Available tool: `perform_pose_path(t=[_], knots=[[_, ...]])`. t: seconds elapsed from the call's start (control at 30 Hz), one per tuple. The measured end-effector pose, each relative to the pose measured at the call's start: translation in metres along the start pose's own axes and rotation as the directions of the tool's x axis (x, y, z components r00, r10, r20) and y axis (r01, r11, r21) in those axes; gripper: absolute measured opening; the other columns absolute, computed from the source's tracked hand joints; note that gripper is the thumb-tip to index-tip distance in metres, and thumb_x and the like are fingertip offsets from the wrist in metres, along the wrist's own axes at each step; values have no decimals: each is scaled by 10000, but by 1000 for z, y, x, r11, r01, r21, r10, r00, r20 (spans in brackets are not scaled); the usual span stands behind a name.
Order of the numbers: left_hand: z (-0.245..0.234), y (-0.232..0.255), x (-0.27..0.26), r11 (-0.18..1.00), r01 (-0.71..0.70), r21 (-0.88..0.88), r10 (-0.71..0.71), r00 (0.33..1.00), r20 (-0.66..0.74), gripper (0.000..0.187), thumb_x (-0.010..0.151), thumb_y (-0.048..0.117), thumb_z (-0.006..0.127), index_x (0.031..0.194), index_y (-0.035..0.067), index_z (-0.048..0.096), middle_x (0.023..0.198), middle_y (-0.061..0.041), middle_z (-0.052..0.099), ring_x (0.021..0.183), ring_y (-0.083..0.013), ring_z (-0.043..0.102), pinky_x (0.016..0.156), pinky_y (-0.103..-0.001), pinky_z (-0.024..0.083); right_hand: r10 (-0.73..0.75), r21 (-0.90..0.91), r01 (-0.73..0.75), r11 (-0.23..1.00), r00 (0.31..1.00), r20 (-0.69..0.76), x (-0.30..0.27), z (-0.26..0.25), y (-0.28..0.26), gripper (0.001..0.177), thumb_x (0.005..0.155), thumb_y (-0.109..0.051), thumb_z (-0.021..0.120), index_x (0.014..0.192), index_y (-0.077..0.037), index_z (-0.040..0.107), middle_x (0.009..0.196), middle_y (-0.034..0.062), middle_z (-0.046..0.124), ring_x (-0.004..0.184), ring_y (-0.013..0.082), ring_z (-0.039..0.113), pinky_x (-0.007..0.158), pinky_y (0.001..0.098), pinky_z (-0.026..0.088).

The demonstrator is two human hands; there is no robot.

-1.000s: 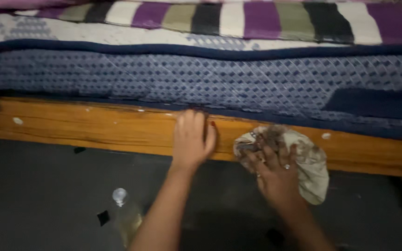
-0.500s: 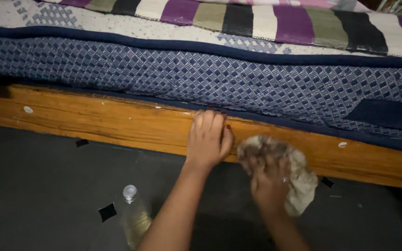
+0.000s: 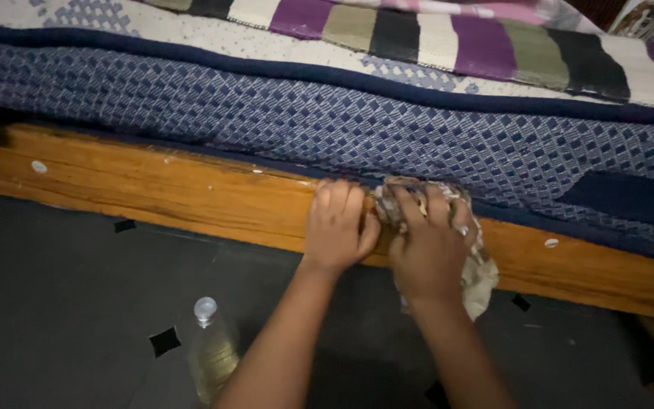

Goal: The person wipes the wooden bed frame with a cloth, moving along its length and cleaning different sections. A plastic bottle is visible on the floor nearby.

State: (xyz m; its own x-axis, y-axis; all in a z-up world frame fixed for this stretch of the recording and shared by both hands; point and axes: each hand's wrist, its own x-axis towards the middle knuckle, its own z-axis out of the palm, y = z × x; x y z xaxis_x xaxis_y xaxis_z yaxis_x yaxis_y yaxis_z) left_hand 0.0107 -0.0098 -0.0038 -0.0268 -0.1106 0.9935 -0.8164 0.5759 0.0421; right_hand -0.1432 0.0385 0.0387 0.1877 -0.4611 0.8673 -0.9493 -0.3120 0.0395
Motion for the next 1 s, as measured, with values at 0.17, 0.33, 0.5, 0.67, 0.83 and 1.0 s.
perform_pose_path(t=[0.17, 0.33, 0.5, 0.67, 0.83, 1.0], knots=[[-3, 2, -1, 999, 47, -19, -47, 999, 11, 329, 859, 173, 623, 1140, 10, 570, 1150, -214, 551, 1136, -451, 530, 1100, -567, 428, -80, 170, 72, 983, 996, 39, 17, -10, -17, 472, 802, -118, 683, 1261, -221, 723, 1313, 64, 634, 1181, 407, 514, 1006, 558, 386], [-8, 5, 5, 987, 158, -16, -153, 975, 159, 288, 847, 173, 630, 1093, 33, 574, 1120, -208, 555, 1165, -457, 540, 1077, -547, 445, -149, 211, 148, 966, 989, -12, 14, -12, -7, 507, 765, -99, 680, 1258, -210, 726, 1321, 92, 636, 1149, 412, 536, 987, 523, 414], [-41, 22, -12, 997, 63, -33, -60, 994, 90, 593, 900, 172, 630, 1452, 4, 494, 1482, -200, 521, 1435, -411, 442, 1213, -554, 316, -89, 183, 87, 979, 996, 1, 10, -14, -14, 520, 745, -60, 689, 1238, -222, 729, 1320, 86, 642, 1132, 410, 535, 981, 517, 417], [-78, 38, -59, 938, 337, 79, -345, 885, 314, 721, 809, 159, 639, 1489, 31, 438, 1566, -169, 426, 1478, -362, 360, 1195, -590, 215, -16, 199, 7, 980, 999, 46, 9, -14, -26, 542, 741, 2, 667, 1220, -242, 739, 1328, 79, 647, 1143, 413, 532, 964, 497, 446], [-66, 27, -88, 922, 359, 142, -386, 879, 281, 748, 813, 151, 629, 1516, 20, 411, 1592, -151, 403, 1479, -328, 364, 1204, -590, 204, -140, 294, 134, 946, 990, 2, 20, -16, -49, 590, 677, 4, 664, 1227, -194, 744, 1300, 159, 643, 1109, 441, 523, 938, 509, 452], [-60, 15, -121, 924, 348, 161, -383, 860, 338, 750, 786, 163, 650, 1483, -20, 442, 1544, -188, 425, 1446, -350, 355, 1165, -610, 192, -198, 389, 173, 905, 980, 26, 36, -5, -104, 480, 760, 6, 649, 1206, -143, 745, 1255, 101, 683, 1034, 375, 556, 903, 489, 459]])
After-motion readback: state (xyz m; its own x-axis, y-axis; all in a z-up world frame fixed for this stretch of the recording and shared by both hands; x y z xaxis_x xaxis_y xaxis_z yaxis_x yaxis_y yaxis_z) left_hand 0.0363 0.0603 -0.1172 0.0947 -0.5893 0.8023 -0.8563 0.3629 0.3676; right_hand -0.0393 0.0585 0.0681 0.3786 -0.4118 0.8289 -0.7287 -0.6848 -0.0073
